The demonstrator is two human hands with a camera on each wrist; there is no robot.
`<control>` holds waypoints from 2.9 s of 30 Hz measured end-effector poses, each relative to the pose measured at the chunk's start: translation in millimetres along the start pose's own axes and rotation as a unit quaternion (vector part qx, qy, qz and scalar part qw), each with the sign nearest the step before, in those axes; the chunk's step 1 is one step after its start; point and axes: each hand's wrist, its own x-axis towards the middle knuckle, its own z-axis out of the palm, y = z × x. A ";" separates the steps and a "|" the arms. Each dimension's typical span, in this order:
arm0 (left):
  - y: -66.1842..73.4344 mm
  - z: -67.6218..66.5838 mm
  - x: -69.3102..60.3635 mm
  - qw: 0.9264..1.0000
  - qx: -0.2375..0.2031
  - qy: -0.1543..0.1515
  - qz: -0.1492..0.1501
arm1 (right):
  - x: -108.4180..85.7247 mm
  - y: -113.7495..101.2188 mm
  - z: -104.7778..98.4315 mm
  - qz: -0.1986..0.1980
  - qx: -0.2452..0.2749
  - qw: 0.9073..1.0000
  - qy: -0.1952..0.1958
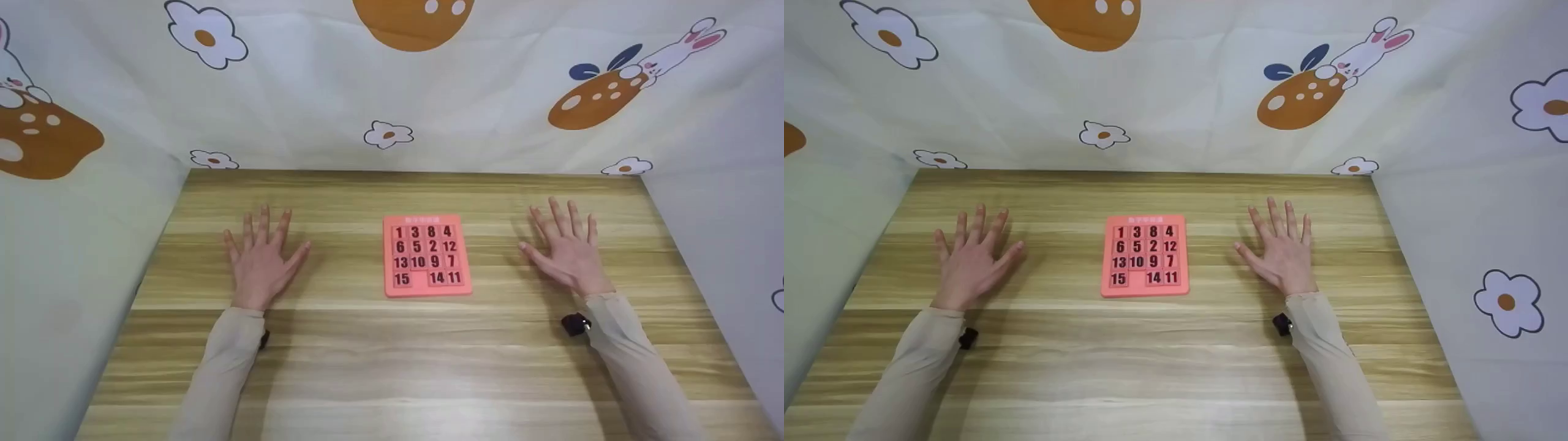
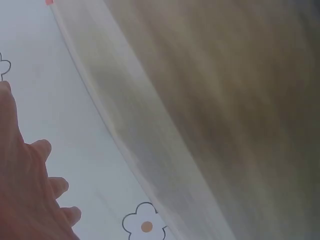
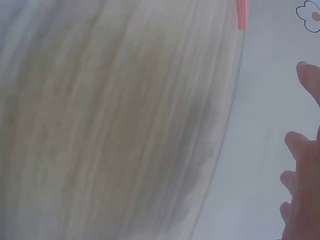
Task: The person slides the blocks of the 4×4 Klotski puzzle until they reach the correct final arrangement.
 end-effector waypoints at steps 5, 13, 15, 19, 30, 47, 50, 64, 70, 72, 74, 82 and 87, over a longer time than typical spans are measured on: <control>11.9 1.0 -1.8 1.000 0.002 -0.009 0.019 | 0.3 -5.3 3.5 -0.004 0.004 1.000 0.000; 40.1 8.5 -4.4 0.998 -0.001 -0.031 0.059 | 6.6 -21.3 11.6 -0.031 0.021 0.999 -0.009; 47.8 10.5 -2.8 0.997 -0.007 -0.038 0.067 | 10.0 -26.1 12.8 -0.038 0.022 0.999 -0.011; 62.8 15.4 2.3 0.995 -0.011 -0.056 0.081 | 17.5 -38.6 16.0 -0.057 0.036 0.997 -0.021; 109.6 33.7 15.0 0.970 0.011 -0.197 0.142 | 34.4 -85.3 26.4 -0.159 0.049 0.984 -0.067; 122.8 43.0 18.5 0.948 0.037 -0.269 0.166 | 24.5 -130.8 30.1 -0.285 0.049 0.948 -0.134; 123.7 42.1 18.2 0.947 0.041 -0.273 0.164 | 19.1 -129.3 28.7 -0.302 0.060 0.941 -0.143; 130.7 43.3 19.8 0.941 0.039 -0.295 0.160 | 42.1 -133.4 34.6 -0.226 0.072 0.962 -0.137; 129.6 43.8 19.9 0.941 0.045 -0.293 0.164 | 34.8 -133.5 32.6 -0.260 0.079 0.952 -0.141; 128.1 43.5 20.0 0.942 0.047 -0.289 0.163 | 31.9 -133.8 31.2 -0.274 0.085 0.949 -0.133; 126.9 42.9 20.0 0.943 0.050 -0.286 0.162 | 30.5 -134.0 30.1 -0.283 0.088 0.947 -0.124; 127.2 44.1 19.8 0.943 0.040 -0.286 0.165 | 33.3 -127.9 28.8 -0.226 0.109 0.964 -0.083; 127.5 43.4 20.2 0.943 0.042 -0.288 0.163 | 35.7 -127.2 29.7 -0.209 0.106 0.970 -0.070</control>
